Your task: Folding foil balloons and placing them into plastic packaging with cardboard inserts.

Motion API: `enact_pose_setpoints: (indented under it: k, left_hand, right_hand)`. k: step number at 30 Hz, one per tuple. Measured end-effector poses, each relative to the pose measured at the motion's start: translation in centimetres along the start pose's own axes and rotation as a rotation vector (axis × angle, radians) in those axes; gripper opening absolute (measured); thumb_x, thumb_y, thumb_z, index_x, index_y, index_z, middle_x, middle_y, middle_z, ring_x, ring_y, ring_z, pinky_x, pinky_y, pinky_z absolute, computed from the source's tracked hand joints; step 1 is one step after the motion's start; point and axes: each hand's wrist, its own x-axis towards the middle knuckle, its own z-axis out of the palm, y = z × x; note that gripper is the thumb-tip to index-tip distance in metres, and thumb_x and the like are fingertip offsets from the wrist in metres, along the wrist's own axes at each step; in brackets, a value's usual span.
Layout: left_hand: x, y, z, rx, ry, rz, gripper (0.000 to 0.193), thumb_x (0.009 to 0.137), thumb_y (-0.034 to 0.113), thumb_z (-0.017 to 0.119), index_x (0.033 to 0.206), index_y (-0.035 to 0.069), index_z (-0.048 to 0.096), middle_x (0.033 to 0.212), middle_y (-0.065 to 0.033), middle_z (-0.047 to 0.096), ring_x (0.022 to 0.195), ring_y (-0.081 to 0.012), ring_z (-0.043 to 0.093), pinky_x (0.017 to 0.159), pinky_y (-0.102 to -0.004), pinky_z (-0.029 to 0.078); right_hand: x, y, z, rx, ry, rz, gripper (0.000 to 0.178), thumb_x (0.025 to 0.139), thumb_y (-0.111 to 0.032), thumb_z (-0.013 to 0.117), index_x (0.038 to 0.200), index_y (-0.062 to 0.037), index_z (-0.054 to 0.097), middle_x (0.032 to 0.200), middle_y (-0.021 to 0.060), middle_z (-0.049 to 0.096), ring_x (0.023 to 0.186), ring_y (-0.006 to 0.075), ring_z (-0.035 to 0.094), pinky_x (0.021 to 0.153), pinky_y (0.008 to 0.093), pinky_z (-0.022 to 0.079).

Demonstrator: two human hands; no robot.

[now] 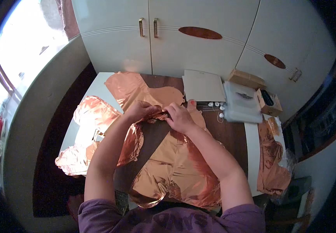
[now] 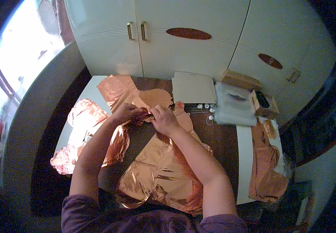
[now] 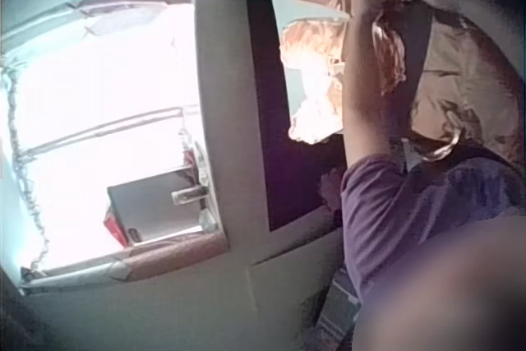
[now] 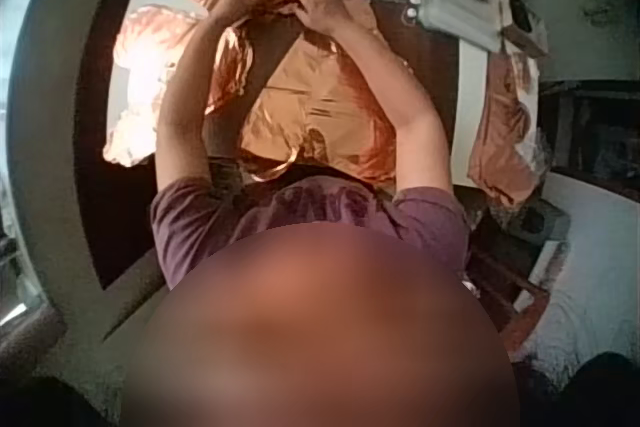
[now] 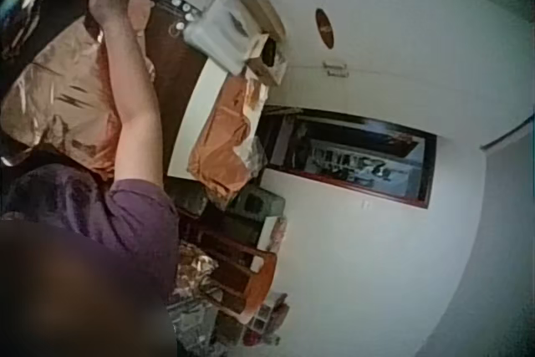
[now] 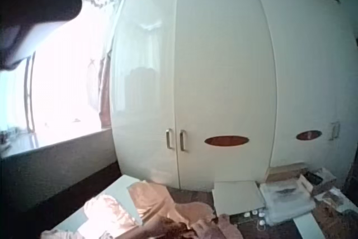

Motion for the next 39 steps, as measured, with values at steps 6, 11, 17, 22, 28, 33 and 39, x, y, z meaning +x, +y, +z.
enact_pose_setpoints:
  k: [6, 11, 17, 22, 28, 33, 39]
  left_hand:
    - [-0.3, 1.2, -0.1, -0.179, 0.091, 0.195, 0.024, 0.096, 0.015, 0.059, 0.101, -0.007, 0.069, 0.089, -0.0042, 0.069, 0.079, -0.0104, 0.061, 0.073, -0.028, 0.051]
    - [2.0, -0.7, -0.2, 0.091, 0.198, 0.377, 0.025, 0.092, 0.007, 0.058, 0.115, -0.001, 0.064, 0.092, -0.0144, 0.07, 0.083, -0.0161, 0.066, 0.075, -0.0312, 0.053]
    - [2.7, -2.7, -0.2, 0.047, 0.308, 0.447, 0.046, 0.086, 0.014, 0.065, 0.129, 0.002, 0.053, 0.094, -0.0168, 0.07, 0.089, -0.0242, 0.069, 0.078, -0.0345, 0.053]
    - [1.7, -0.9, -1.4, 0.514, 0.089, 0.279, 0.039, 0.079, 0.022, 0.068, 0.111, 0.001, 0.066, 0.096, -0.0175, 0.069, 0.089, -0.0273, 0.067, 0.08, -0.0375, 0.052]
    - [2.2, -2.3, -1.7, 0.599, 0.075, 0.305, 0.03, 0.077, 0.028, 0.064, 0.098, 0.006, 0.072, 0.094, -0.0146, 0.07, 0.087, -0.0325, 0.067, 0.077, -0.0409, 0.053]
    - [1.4, -1.1, -0.6, 0.619, 0.124, 0.289, 0.028, 0.079, 0.031, 0.065, 0.089, 0.007, 0.073, 0.085, -0.0145, 0.07, 0.08, -0.0334, 0.067, 0.074, -0.0439, 0.053]
    - [2.4, -1.2, 0.3, 0.863, 0.224, 0.352, 0.031, 0.083, 0.035, 0.062, 0.085, 0.005, 0.072, 0.085, -0.0175, 0.069, 0.078, -0.0365, 0.066, 0.072, -0.0455, 0.053]
  right_hand:
    - [0.6, -0.2, 0.6, -0.267, -0.049, -0.232, 0.021, 0.077, -0.014, 0.061, 0.098, -0.0085, 0.062, 0.094, 0.0081, 0.056, 0.091, 0.0258, 0.058, 0.08, 0.0414, 0.044]
    - [1.1, 0.5, 1.6, -0.39, -0.072, -0.346, 0.011, 0.078, -0.013, 0.057, 0.081, -0.0099, 0.066, 0.086, 0.0074, 0.058, 0.083, 0.0258, 0.059, 0.075, 0.0398, 0.045]
    - [3.0, 1.2, 1.7, -0.058, -0.064, -0.003, 0.011, 0.078, -0.013, 0.058, 0.076, -0.0062, 0.068, 0.076, 0.0155, 0.065, 0.073, 0.0353, 0.065, 0.069, 0.0462, 0.051]
    - [4.7, 1.3, 0.0, 0.049, -0.163, 0.171, 0.013, 0.078, -0.019, 0.069, 0.077, -0.0065, 0.069, 0.08, 0.0149, 0.068, 0.077, 0.0338, 0.067, 0.071, 0.0455, 0.052]
    - [5.8, 1.5, -0.4, 0.349, -0.359, 0.335, 0.018, 0.081, -0.022, 0.068, 0.08, -0.0044, 0.069, 0.078, 0.0154, 0.068, 0.078, 0.0321, 0.067, 0.072, 0.0421, 0.052]
    - [5.8, 2.4, 0.8, 0.021, -0.177, 0.079, 0.017, 0.086, -0.022, 0.062, 0.088, -0.0081, 0.071, 0.081, 0.0138, 0.064, 0.076, 0.0353, 0.065, 0.069, 0.046, 0.052]
    - [5.7, -0.3, 2.1, -0.128, 0.088, 0.051, 0.009, 0.082, -0.016, 0.065, 0.081, -0.0072, 0.063, 0.084, 0.0093, 0.06, 0.078, 0.0324, 0.062, 0.073, 0.0418, 0.047]
